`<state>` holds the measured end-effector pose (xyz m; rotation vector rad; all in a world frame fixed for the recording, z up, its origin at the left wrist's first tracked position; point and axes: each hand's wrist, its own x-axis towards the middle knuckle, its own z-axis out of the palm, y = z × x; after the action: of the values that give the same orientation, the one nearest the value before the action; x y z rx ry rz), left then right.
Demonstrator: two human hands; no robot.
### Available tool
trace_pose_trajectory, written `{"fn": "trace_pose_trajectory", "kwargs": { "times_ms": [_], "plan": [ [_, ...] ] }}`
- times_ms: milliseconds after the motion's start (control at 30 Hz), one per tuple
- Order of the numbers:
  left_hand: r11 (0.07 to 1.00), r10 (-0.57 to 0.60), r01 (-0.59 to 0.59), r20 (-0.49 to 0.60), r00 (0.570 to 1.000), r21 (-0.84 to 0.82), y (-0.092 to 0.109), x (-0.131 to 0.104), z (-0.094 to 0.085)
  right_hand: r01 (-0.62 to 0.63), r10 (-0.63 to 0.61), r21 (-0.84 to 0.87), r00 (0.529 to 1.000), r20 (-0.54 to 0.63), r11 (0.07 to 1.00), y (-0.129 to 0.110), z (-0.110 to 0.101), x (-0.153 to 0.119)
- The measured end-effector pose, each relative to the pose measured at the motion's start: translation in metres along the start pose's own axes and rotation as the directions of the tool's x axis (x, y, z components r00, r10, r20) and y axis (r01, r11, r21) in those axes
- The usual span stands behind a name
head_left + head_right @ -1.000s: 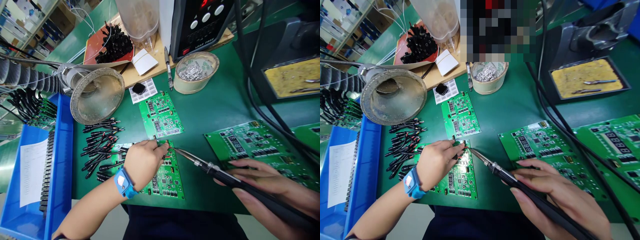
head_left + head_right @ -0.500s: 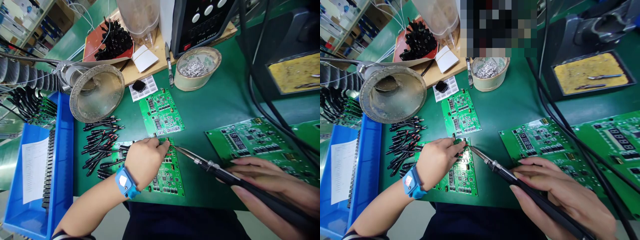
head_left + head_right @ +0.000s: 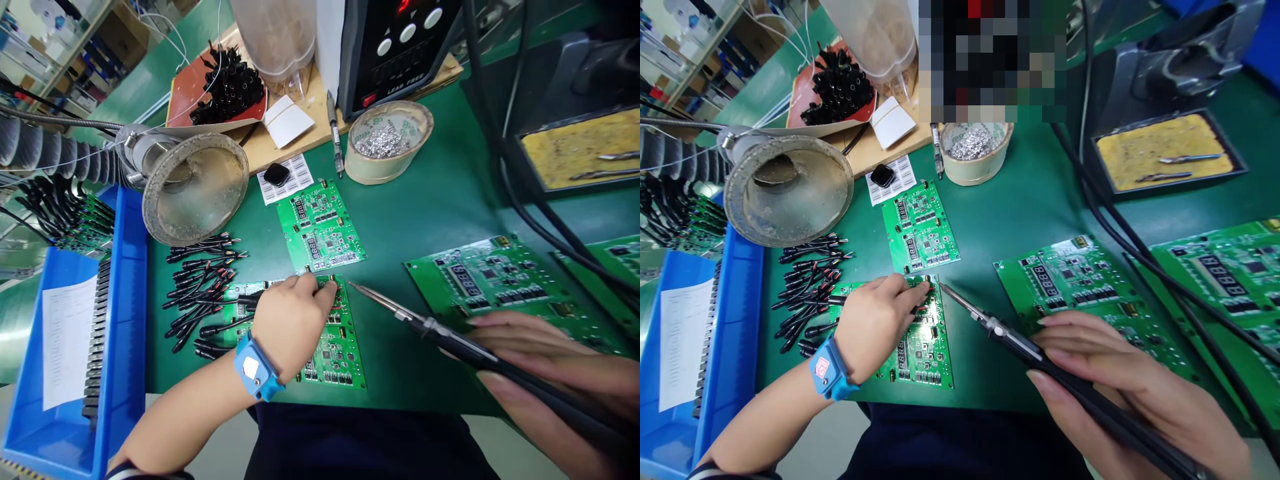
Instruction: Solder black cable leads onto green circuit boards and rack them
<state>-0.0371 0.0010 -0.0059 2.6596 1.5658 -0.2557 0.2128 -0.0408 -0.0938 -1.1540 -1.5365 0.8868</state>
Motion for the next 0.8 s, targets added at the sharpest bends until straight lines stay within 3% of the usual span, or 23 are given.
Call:
{"fn": "trace_pose_trajectory", "kwargs": {
  "times_ms": [133, 333, 800],
  "plan": [
    [1.0, -0.017, 0.017, -0.049, 0.999, 0.0, 0.002, -0.002, 0.007, 0.115, -0.116, 0.035, 0.992, 0.039, 0.993, -0.011, 0.007, 0.009],
    [0.998, -0.036, 0.039, -0.053, 0.998, 0.05, 0.003, -0.003, 0.016, 0.179, -0.176, -0.025, 0.982, 0.073, 0.984, -0.014, 0.009, 0.015],
    [0.998, -0.039, 0.041, -0.048, 0.998, 0.052, 0.007, -0.002, 0.016, 0.159, -0.156, -0.027, 0.984, 0.09, 0.987, -0.013, 0.008, 0.016]
  ]
}}
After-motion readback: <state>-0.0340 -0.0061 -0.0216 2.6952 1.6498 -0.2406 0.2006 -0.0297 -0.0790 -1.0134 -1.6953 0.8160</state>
